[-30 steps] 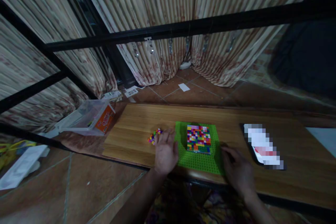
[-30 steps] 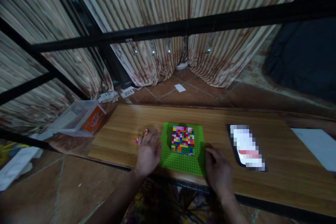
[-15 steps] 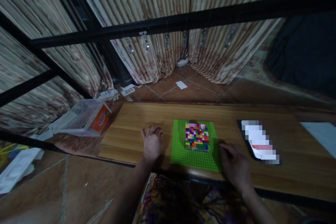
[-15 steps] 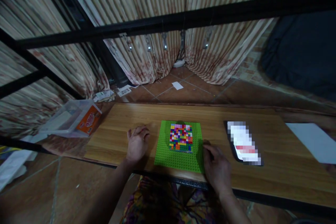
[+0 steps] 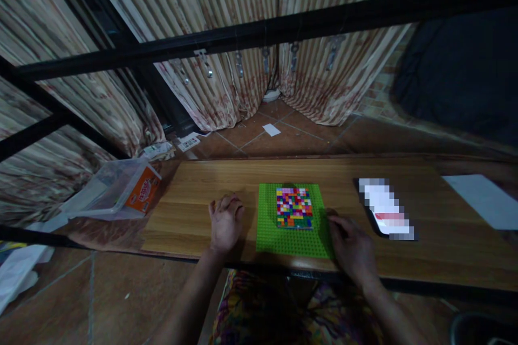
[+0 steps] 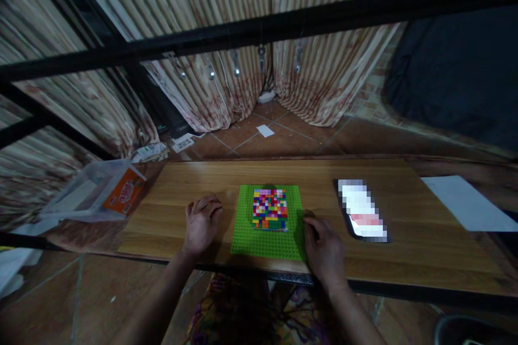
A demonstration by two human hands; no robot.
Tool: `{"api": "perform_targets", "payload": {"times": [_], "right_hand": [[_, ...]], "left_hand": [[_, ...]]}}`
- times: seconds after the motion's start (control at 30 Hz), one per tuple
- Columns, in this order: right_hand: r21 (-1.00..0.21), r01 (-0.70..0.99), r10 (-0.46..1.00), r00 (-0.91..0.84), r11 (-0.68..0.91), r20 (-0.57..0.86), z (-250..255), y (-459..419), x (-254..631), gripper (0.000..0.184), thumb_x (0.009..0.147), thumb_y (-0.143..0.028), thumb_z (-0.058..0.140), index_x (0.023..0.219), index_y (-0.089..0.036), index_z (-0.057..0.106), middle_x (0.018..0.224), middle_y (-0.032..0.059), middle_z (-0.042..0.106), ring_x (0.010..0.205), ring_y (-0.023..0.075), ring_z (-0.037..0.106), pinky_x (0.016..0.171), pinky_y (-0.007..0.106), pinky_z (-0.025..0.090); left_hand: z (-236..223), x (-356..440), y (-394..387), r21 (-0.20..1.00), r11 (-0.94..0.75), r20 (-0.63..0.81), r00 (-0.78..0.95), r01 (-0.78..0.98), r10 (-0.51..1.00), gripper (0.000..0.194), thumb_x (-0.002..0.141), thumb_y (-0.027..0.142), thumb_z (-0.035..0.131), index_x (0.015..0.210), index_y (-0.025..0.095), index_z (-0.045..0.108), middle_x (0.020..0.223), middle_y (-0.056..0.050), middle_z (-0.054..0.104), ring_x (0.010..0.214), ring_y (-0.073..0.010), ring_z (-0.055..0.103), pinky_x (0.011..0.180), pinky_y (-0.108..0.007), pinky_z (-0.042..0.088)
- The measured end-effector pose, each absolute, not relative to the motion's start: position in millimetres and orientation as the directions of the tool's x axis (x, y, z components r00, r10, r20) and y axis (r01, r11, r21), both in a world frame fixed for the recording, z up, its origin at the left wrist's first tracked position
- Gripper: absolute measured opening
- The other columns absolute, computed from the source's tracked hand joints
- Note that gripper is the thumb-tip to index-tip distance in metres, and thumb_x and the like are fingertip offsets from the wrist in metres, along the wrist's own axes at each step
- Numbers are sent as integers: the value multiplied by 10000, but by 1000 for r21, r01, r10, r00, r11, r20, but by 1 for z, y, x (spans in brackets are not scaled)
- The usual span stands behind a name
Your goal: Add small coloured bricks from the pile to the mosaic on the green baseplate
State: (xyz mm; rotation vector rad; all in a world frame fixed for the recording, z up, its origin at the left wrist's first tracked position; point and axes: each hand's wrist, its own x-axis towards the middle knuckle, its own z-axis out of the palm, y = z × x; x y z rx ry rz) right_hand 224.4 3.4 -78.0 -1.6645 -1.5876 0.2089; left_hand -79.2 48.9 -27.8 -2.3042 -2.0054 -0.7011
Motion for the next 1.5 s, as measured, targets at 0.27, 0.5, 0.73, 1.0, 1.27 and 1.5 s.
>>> {"api": "perform_targets", "payload": {"times": [0.27, 0.5, 0.73, 1.0, 1.27, 1.5], "right_hand": [[-646, 754, 904, 191, 115, 383, -75, 3, 224, 283, 896, -349, 448, 923, -177, 671, 937, 110, 695, 820, 229, 667, 705, 334, 514], [-646, 754, 902, 191, 118, 388, -72, 3, 222, 282, 895, -334, 440, 931, -175, 669, 935, 105, 687, 830, 228, 663, 715, 337, 517], [-675, 731, 909, 208, 101, 361, -73, 3, 221, 266, 893, -330, 452, 940, -180, 666, 951, 104, 686, 849, 229, 662, 750, 353, 515], [-682, 723, 913, 198, 110, 357, -72, 3, 221, 242, 888, -299, 457, 944, -178, 659, 964, 100, 680, 863, 223, 657, 757, 345, 516], [-665, 740, 909, 204, 100, 364, -71, 3, 222, 246, 883, -304, 460, 925, -174, 665, 937, 99, 683, 833, 223, 658, 731, 336, 513], [-680, 728, 916, 209, 90, 344, -72, 3, 222, 251, 882, -314, 459, 928, -177, 664, 955, 98, 683, 860, 224, 656, 758, 342, 510]], "left_hand": [[-7, -27, 29, 529, -384, 403, 175, 757, 898, 167, 899, 245, 534, 928, 239, 698, 922, -31, 702, 908, -185, 627, 837, -326, 475], [0, 2, 28, 747, -337, 299, 162, 573, 940, 221, 865, 124, 545, 1007, 228, 679, 994, -28, 716, 875, -147, 671, 774, -255, 518], [-5, 8, 34, 799, -275, 285, 67, 535, 956, 216, 796, 67, 576, 955, 201, 635, 937, -30, 694, 874, -158, 666, 770, -267, 522], [-1, 9, 32, 794, -329, 317, 113, 511, 942, 225, 786, 24, 527, 870, 196, 644, 872, -15, 669, 832, -138, 638, 768, -248, 497], [3, 5, 30, 802, -322, 312, 106, 504, 944, 264, 775, -9, 510, 861, 192, 658, 881, -21, 656, 843, -131, 620, 779, -236, 483], [0, 0, 29, 804, -297, 283, 107, 516, 953, 227, 815, 44, 521, 870, 209, 668, 875, -12, 673, 838, -127, 628, 783, -230, 478]]}}
